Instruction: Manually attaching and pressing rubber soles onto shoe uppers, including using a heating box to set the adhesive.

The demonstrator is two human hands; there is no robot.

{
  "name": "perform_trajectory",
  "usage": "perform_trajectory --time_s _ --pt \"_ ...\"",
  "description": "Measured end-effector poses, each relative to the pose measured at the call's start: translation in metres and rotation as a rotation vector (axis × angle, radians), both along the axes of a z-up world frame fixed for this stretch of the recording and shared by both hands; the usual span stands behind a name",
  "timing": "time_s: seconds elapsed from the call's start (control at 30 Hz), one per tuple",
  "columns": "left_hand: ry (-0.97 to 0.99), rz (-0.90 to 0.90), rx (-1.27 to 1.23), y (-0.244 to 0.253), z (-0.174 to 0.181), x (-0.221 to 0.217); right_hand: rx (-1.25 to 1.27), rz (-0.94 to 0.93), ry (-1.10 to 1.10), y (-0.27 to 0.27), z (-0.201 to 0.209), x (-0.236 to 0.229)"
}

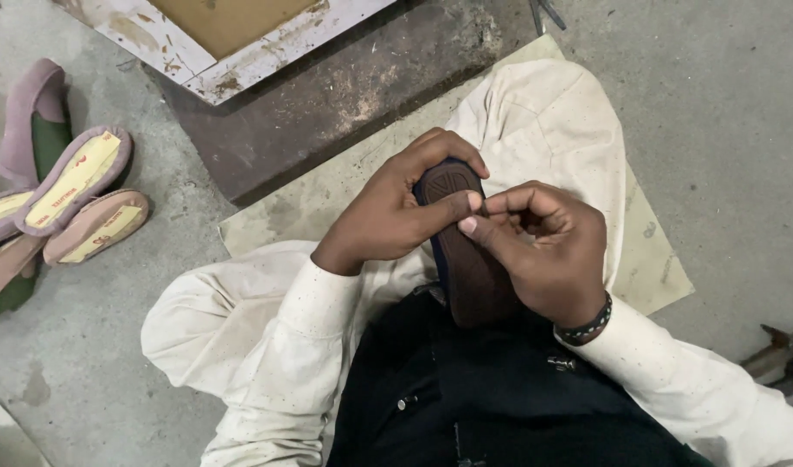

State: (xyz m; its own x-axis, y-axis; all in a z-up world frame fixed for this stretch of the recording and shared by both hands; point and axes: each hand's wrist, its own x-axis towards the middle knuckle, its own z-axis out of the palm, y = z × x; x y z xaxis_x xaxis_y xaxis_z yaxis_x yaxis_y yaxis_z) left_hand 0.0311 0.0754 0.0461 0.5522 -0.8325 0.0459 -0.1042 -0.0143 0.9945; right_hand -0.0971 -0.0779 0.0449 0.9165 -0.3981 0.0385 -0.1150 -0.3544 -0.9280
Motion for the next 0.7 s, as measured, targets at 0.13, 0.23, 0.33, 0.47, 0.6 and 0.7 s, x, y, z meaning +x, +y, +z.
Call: perform_trajectory --time_s 0.13,0.23,0.33,0.47,0.6,0.7 --pt "0.084 0.054 -0.042 -0.004 -0.012 -0.002 0.188 -0.063 0.107 -0.004 -0.008 0.003" --pt "0.131 0.036 -0.047 -0.001 -0.018 0.0 -0.015 0.023 -0.009 -0.005 -0.004 -0.006" --pt "0.187 -0.007 0.001 0.006 -0.018 0.005 -0.359 0.141 -0.14 -0.003 -0.006 -0.024" --pt "0.249 -0.033 0.035 0.011 -0.019 0.006 -0.611 0.2 -0.156 0.002 -0.006 -0.036" --pt "0.308 0.004 0.045 0.008 -0.025 0.002 -0.631 0.171 -0.179 0.002 -0.002 -0.032" --pt "0.305 0.059 0.026 0.007 -0.025 -0.003 -0.416 0.127 -0.101 0.001 -0.006 -0.028"
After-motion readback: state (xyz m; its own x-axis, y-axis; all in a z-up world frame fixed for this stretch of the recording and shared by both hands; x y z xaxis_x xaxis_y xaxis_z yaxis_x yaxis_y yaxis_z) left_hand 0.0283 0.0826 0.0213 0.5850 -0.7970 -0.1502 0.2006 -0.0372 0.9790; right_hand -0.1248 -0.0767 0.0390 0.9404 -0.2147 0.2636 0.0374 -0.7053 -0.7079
